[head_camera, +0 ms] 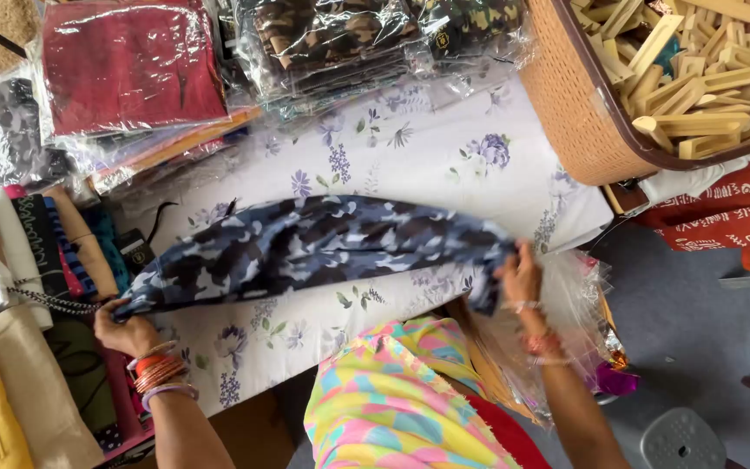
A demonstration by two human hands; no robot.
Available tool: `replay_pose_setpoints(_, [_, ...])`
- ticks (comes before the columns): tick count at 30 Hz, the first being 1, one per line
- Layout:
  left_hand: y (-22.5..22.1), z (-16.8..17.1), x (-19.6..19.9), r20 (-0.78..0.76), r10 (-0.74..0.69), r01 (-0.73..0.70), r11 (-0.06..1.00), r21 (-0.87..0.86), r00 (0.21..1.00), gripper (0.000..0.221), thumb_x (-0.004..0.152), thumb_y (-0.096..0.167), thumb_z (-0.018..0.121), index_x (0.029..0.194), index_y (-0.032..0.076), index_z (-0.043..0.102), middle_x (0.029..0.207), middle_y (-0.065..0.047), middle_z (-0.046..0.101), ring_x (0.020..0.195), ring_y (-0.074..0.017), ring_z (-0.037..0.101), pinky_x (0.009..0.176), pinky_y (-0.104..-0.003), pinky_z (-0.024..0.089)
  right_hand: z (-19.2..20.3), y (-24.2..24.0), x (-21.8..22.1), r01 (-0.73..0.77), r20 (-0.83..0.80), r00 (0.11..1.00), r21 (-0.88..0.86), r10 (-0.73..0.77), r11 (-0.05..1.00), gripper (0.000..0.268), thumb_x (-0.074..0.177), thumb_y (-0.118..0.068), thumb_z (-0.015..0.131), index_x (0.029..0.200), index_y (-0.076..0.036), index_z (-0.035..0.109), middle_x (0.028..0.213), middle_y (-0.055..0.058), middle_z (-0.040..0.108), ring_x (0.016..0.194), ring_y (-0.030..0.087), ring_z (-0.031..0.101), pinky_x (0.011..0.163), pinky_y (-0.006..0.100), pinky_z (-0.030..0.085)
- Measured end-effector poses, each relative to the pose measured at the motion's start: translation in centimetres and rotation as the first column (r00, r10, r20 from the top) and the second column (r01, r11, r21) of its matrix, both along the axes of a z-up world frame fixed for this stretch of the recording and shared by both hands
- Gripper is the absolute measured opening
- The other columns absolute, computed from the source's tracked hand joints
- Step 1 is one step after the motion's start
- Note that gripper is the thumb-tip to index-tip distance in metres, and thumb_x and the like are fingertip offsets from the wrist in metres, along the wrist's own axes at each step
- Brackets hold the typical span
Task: Fold various pieces of clothing including leggings and small garments.
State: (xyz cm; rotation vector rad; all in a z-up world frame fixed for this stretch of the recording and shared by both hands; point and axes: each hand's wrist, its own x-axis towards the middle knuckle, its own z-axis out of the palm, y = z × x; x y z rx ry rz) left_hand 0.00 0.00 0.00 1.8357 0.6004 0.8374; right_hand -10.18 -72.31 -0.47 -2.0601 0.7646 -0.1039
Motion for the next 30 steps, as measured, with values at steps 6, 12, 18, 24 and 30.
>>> replay_pose_setpoints(6, [-0.5,-1.0,-7.1,0.119,0.028,-0.031,0.999,0.025,0.993,0.031,0.075,-0.016,0.049,0.095,-0.002,0.068,0.094,-0.009,0.070,0.088,-0.0179,0.065,0.086,-0.034,0.055,6.1,-5.7,8.1,0.033,0.450,0.877,-0.411,0.171,0.911,0.035,0.096,0.006,0.049,0.126,-0.007,0.061,0.108,0.022,0.071,0.094,0.038,0.069,0.083,0.047,0.053])
replay_pose_setpoints(12, [-3.9,-3.1,-19.1,-0.178,0.002,0.042,0.968,0.247,0.984,0.035,0.072,-0.015,0.043,0.093,-0.004,0.069,0.094,-0.016,0.070,0.089,-0.0254,0.066,0.094,-0.037,0.054,1.3,-8.6,6.0,-0.326,-0.029,0.920,-0.611,0.391,0.721,0.044,0.083,0.006,0.058,0.125,-0.007,0.061,0.111,0.024,0.070,0.096,0.047,0.065,0.078,0.055,0.051])
replay_pose_setpoints(18, [-5.1,-2.6,-23.2,-0.545,0.185,0.128,0.865,0.485,0.818,0.031,0.073,-0.010,0.059,0.091,0.010,0.074,0.102,-0.017,0.073,0.099,-0.0396,0.069,0.093,-0.048,0.054,-1.8,-13.5,4.2,-0.396,-0.149,0.913,-0.543,0.379,0.741,0.051,0.084,0.002,0.067,0.129,-0.021,0.066,0.105,0.020,0.073,0.094,0.041,0.068,0.078,0.051,0.054])
replay_pose_setpoints(24, [-1.2,-2.5,-20.1,-0.929,0.251,0.410,0.843,0.348,0.272,0.046,0.067,0.007,0.075,0.109,0.024,0.078,0.108,-0.010,0.078,0.100,-0.0371,0.072,0.090,-0.051,0.056,-0.8,-16.8,7.7,-0.497,-0.243,0.814,0.180,0.528,0.849,0.044,0.086,-0.018,0.073,0.129,-0.017,0.067,0.088,0.005,0.075,0.061,0.011,0.064,0.058,0.028,0.056])
replay_pose_setpoints(30, [0.5,-3.1,-14.6,-0.989,0.129,0.570,0.820,0.061,-0.078,0.042,0.077,0.042,0.085,0.113,0.025,0.073,0.111,-0.008,0.078,0.105,-0.0286,0.074,0.089,-0.045,0.059,1.1,-16.4,14.0,-0.473,-0.407,0.771,0.150,0.490,0.868,0.032,0.093,-0.021,0.067,0.123,-0.009,0.070,0.083,0.007,0.078,0.057,0.013,0.064,0.054,0.030,0.054])
